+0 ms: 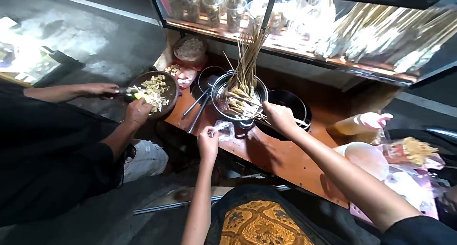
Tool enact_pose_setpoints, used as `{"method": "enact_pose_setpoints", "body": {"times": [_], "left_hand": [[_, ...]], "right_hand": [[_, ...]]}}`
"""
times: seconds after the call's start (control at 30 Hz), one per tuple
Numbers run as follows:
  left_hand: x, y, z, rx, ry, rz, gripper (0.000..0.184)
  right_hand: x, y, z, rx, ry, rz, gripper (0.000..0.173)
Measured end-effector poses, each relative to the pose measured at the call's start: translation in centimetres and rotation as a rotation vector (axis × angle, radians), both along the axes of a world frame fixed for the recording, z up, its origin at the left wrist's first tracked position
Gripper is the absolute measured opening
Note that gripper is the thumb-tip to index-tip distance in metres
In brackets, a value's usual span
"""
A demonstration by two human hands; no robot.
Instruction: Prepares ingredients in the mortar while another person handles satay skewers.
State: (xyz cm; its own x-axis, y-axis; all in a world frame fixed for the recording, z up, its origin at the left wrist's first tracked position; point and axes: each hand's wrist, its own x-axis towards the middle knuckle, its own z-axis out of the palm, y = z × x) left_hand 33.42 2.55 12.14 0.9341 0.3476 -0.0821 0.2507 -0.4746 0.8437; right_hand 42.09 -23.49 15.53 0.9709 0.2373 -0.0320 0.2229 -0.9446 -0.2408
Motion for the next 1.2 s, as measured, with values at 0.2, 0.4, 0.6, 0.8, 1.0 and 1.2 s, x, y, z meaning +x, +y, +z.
{"method": "enact_pose_setpoints", "body": {"times": [0.2,0.4,0.6,0.8,1.0,1.2], "left_hand": [[1.5,0.3,1.0,0.009,0.021,0.057,0.015],[2.1,1.0,2.4,-0.376,0.085,0.049,0.018],[1.0,0.7,4.3,-0.648,0.094,0.057,0.017],[0.3,-0.3,5.5,-0.427,-0.013,0.0,0.016],[-0.8,-3.3,3.6,-0.003,-0.209,-0.076,0.02],[-2.6,-5.7,1.3,0.043,-0.516,0.06,0.013]], "right_hand": [[-0.5,-1.4,0.8,0.554,0.26,-0.001,0.041],[-4.6,-3.1,1.4,0.61,0.038,0.174,0.031],[-6.5,-4.4,1.5,0.404,-0.211,0.3,0.029],[-7.7,-4.0,2.3,0.18,-0.341,0.408,0.032],[-9.7,-1.4,1.4,0.261,-0.089,0.213,0.032],[-11.2,1.0,0.7,1.247,0.97,-0.442,0.024]]}}
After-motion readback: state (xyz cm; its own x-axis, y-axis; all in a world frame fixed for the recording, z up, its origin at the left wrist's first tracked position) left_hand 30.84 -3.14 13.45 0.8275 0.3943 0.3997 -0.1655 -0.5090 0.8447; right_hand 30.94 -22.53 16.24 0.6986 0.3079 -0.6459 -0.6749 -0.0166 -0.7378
